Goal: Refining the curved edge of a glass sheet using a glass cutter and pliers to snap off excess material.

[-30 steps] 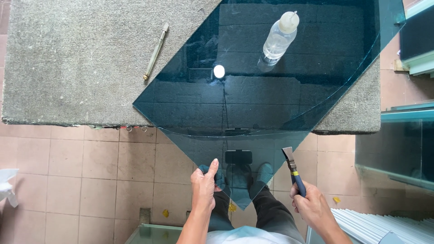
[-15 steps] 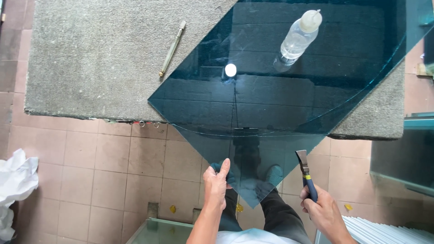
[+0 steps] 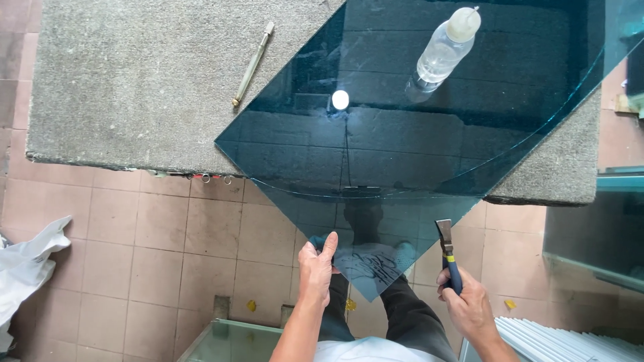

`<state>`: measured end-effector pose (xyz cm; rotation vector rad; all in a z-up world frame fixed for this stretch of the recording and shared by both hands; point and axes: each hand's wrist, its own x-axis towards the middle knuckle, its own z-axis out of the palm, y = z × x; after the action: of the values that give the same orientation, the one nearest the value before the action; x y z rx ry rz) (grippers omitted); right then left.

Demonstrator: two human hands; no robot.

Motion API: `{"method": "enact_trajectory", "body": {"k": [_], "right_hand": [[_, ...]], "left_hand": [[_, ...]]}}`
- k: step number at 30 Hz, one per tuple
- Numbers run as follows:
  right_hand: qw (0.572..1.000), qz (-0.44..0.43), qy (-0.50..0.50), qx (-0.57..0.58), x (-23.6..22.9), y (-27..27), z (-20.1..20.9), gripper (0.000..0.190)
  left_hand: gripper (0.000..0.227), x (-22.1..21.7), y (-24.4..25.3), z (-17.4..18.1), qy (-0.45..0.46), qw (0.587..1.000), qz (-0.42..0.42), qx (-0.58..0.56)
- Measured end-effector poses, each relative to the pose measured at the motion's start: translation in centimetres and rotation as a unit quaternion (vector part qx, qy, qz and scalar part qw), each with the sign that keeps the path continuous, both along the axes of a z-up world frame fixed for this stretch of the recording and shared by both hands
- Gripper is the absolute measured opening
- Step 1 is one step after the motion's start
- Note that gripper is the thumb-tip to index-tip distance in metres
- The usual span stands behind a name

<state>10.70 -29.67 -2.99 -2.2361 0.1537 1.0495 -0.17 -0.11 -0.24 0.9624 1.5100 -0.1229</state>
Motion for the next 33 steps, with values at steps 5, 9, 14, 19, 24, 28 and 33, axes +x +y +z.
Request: {"method": "enact_trajectory", "body": {"k": [5,9,14,19,24,28,33], "right_hand": [[1.0,0.013,-0.015,-0.008,-0.2,-0.2,-0.8,0.022],[0.999,0.021,-0.033,0.007,-0.2,-0.6,-1.2,0.022],[0.999,0.028,-0.037,0.001,-0.2,-0.4,-1.3,0.022],[0.998,0.027,-0.037,0.052,0.6,-0.4,0.0,0.015],[0.999,0.015,0.035,-0.019,1.8,0.9,3.5,0.015],[0.998,0.017,0.058,-0.031,2.3,1.5,4.8,0.019],[0.996,0.011,0.071,-0.054,2.9,2.3,6.7,0.02]], "left_hand": [[0.041,0.2,0.1,0.2,0.019,1.0,-0.01,-0.001],[0.04,-0.1,-0.1,-0.7,-0.002,1.0,0.001,0.005],[0.041,-0.2,0.1,-0.7,0.004,1.0,0.001,0.004],[0.037,0.9,0.0,1.5,-0.032,0.997,0.064,-0.016],[0.047,0.5,-0.2,0.4,-0.027,0.998,0.062,-0.004],[0.053,0.1,-0.3,-0.1,-0.021,0.998,0.051,0.023],[0.051,-0.1,-0.4,-0.2,-0.02,0.998,0.046,0.022]]}}
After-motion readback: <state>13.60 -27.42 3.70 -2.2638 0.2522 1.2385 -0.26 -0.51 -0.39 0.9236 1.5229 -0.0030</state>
